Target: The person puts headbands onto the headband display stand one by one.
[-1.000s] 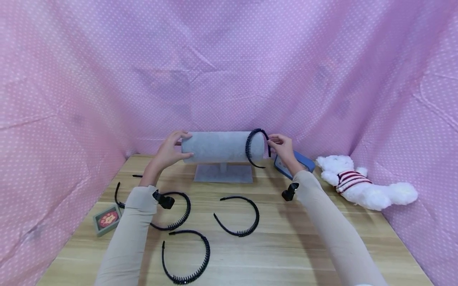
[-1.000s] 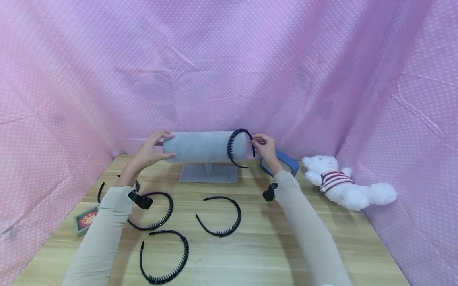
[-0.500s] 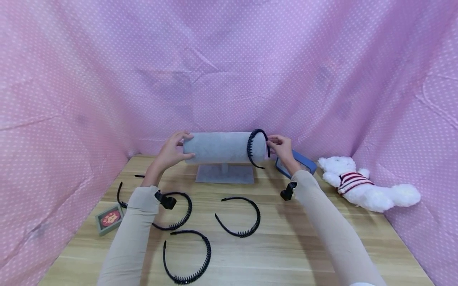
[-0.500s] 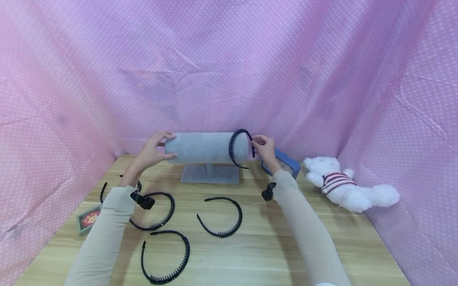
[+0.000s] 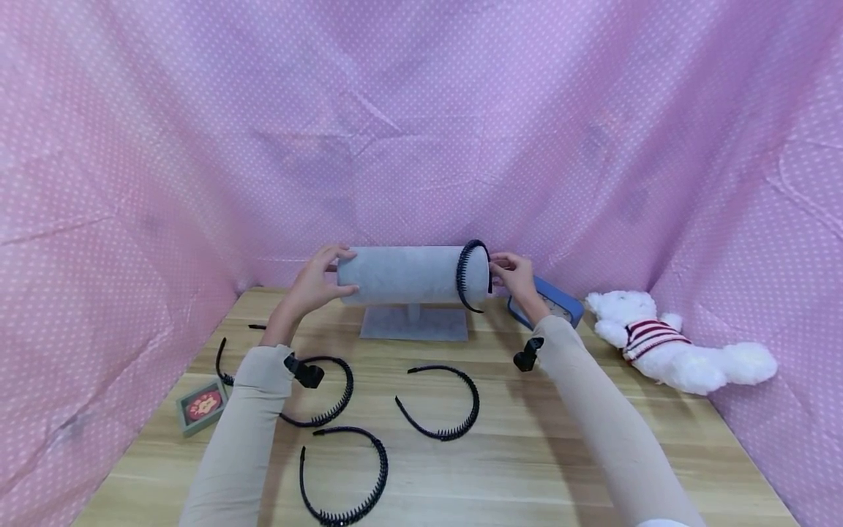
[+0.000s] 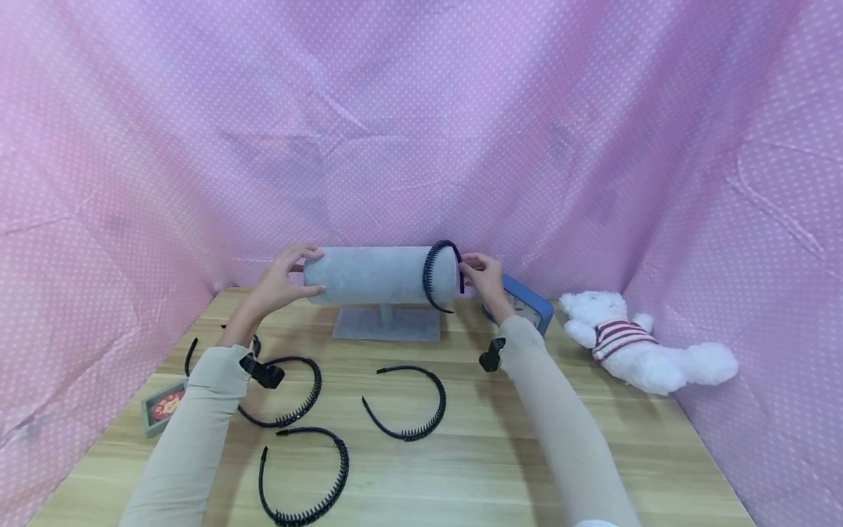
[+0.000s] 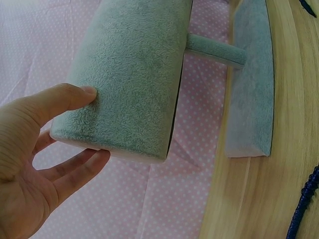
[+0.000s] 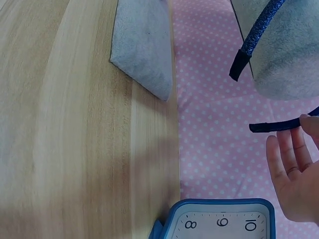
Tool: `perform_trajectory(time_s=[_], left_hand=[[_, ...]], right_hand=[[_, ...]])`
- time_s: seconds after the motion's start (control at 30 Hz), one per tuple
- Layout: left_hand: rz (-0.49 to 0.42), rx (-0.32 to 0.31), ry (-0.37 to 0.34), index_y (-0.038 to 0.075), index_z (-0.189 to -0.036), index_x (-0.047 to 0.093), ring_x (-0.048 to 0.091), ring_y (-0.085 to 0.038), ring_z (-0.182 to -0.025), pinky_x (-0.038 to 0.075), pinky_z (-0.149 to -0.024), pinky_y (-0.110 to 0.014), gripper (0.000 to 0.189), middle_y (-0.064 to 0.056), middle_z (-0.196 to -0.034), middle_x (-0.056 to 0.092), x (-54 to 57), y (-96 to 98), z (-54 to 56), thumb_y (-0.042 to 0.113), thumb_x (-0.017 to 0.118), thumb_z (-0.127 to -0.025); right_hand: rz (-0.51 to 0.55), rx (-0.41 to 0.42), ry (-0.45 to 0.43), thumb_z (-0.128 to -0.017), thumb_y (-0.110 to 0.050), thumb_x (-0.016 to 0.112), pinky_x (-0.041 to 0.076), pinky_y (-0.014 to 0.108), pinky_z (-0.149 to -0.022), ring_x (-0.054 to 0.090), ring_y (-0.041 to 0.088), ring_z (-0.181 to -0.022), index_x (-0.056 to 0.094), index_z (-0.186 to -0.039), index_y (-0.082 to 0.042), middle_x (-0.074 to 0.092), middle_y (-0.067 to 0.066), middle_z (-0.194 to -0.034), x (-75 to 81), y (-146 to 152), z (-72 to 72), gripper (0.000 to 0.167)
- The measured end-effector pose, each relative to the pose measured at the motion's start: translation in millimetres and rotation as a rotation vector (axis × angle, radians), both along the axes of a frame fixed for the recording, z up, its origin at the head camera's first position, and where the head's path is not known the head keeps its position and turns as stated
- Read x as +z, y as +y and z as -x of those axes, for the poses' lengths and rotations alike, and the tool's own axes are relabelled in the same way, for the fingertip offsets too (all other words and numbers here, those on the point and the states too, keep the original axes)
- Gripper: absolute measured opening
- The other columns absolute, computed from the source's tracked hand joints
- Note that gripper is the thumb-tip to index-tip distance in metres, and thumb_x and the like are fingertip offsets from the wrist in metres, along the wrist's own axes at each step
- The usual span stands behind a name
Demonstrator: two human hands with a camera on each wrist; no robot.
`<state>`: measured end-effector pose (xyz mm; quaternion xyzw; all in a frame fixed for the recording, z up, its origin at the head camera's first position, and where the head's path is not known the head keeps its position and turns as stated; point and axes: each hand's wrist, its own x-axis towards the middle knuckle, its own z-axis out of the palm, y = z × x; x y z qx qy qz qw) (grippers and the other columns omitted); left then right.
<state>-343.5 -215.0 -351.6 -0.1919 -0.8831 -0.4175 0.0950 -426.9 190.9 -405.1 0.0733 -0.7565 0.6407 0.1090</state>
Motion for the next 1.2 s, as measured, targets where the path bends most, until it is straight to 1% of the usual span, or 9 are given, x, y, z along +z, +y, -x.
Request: perform_trajectory(time_s=[0.23, 0.43, 0.53, 0.67, 0.73, 0.8, 0.9, 1.0, 1.2], left_hand=[[0.011, 0.009, 0.006, 0.004, -0.142, 0.055, 0.050, -0.044, -0.132, 0.051, -0.107, -0.057, 0.063, -0.017, -0.159, 0.038, -0.1, -0.7, 0.8, 0.006, 0.082, -0.085], [0.010, 0.006, 0.010, 0.004, -0.141, 0.055, 0.050, -0.042, -0.133, 0.050, -0.108, -0.056, 0.062, -0.016, -0.158, 0.039, -0.4, -0.8, 1.6, 0.007, 0.082, -0.085], [0.009, 0.003, 0.012, 0.004, -0.141, 0.055, 0.050, -0.043, -0.132, 0.050, -0.108, -0.057, 0.062, -0.016, -0.158, 0.039, -0.5, -0.7, 2.2, 0.006, 0.082, -0.085], [0.016, 0.009, 0.009, 0.004, -0.141, 0.054, 0.052, -0.044, -0.130, 0.051, -0.107, -0.056, 0.062, -0.016, -0.158, 0.039, -0.1, -0.6, 2.7, 0.006, 0.082, -0.085], [0.018, 0.014, 0.005, 0.005, -0.141, 0.055, 0.053, -0.044, -0.129, 0.052, -0.106, -0.055, 0.062, -0.015, -0.158, 0.039, 0.4, -0.5, 2.6, 0.007, 0.082, -0.085], [0.019, 0.015, 0.004, 0.005, -0.141, 0.055, 0.053, -0.044, -0.129, 0.053, -0.106, -0.054, 0.062, -0.016, -0.158, 0.039, 1.1, -0.3, 2.1, 0.007, 0.082, -0.085], [0.018, 0.012, 0.004, 0.004, -0.141, 0.054, 0.053, -0.044, -0.129, 0.053, -0.106, -0.054, 0.062, -0.016, -0.158, 0.039, 2.0, 0.1, 1.4, 0.006, 0.082, -0.086], [0.020, 0.010, 0.006, 0.004, -0.142, 0.054, 0.052, -0.044, -0.130, 0.052, -0.107, -0.055, 0.062, -0.016, -0.158, 0.039, 2.2, 0.2, 0.9, 0.006, 0.081, -0.086], [0.018, 0.014, -0.004, 0.005, -0.142, 0.054, 0.052, -0.044, -0.130, 0.052, -0.106, -0.054, 0.062, -0.016, -0.158, 0.038, 0.8, 0.0, 0.3, 0.007, 0.081, -0.086]], right_hand=[[-0.012, 0.029, -0.044, -0.100, -0.015, 0.065, 0.063, 0.049, -0.089, 0.068, 0.000, -0.074, 0.065, -0.124, 0.008, 0.067, -0.016, -0.080, 6.0, 1.4, -1.9, 0.033], [-0.012, 0.091, -0.074, -0.103, -0.029, 0.062, 0.053, 0.059, -0.104, 0.069, 0.001, -0.084, 0.062, -0.135, 0.001, 0.068, -0.014, -0.092, 17.4, 2.6, -11.6, 0.044], [-0.012, 0.129, -0.083, -0.104, -0.034, 0.059, 0.051, 0.057, -0.107, 0.068, 0.001, -0.090, 0.058, -0.142, -0.002, 0.069, -0.008, -0.103, 23.7, 2.3, -18.0, 0.050], [-0.044, 0.162, -0.079, -0.104, -0.039, 0.057, 0.053, 0.051, -0.108, 0.066, 0.003, -0.100, 0.055, -0.146, -0.008, 0.067, 0.007, -0.127, 32.9, 1.8, -26.1, 0.052], [-0.067, 0.177, -0.059, -0.105, -0.039, 0.056, 0.053, 0.051, -0.109, 0.065, 0.007, -0.107, 0.055, -0.147, -0.010, 0.063, 0.013, -0.137, 37.7, 2.2, -29.5, 0.051], [-0.114, 0.199, -0.018, -0.105, -0.037, 0.056, 0.052, 0.052, -0.108, 0.063, 0.015, -0.116, 0.053, -0.148, -0.010, 0.058, 0.017, -0.144, 43.2, 3.0, -33.2, 0.050], [-0.181, 0.247, 0.041, -0.105, -0.032, 0.057, 0.051, 0.055, -0.109, 0.059, 0.027, -0.129, 0.051, -0.149, -0.009, 0.054, 0.018, -0.149, 50.0, 5.4, -37.0, 0.050], [-0.252, 0.291, 0.063, -0.104, -0.029, 0.061, 0.047, 0.054, -0.114, 0.052, 0.034, -0.138, 0.049, -0.151, -0.010, 0.050, 0.015, -0.155, 56.1, 7.3, -40.7, 0.053], [-0.355, 0.329, 0.035, -0.100, -0.030, 0.066, 0.038, 0.055, -0.121, 0.044, 0.035, -0.145, 0.043, -0.155, -0.011, 0.041, 0.012, -0.162, 66.4, 8.1, -44.9, 0.062]])
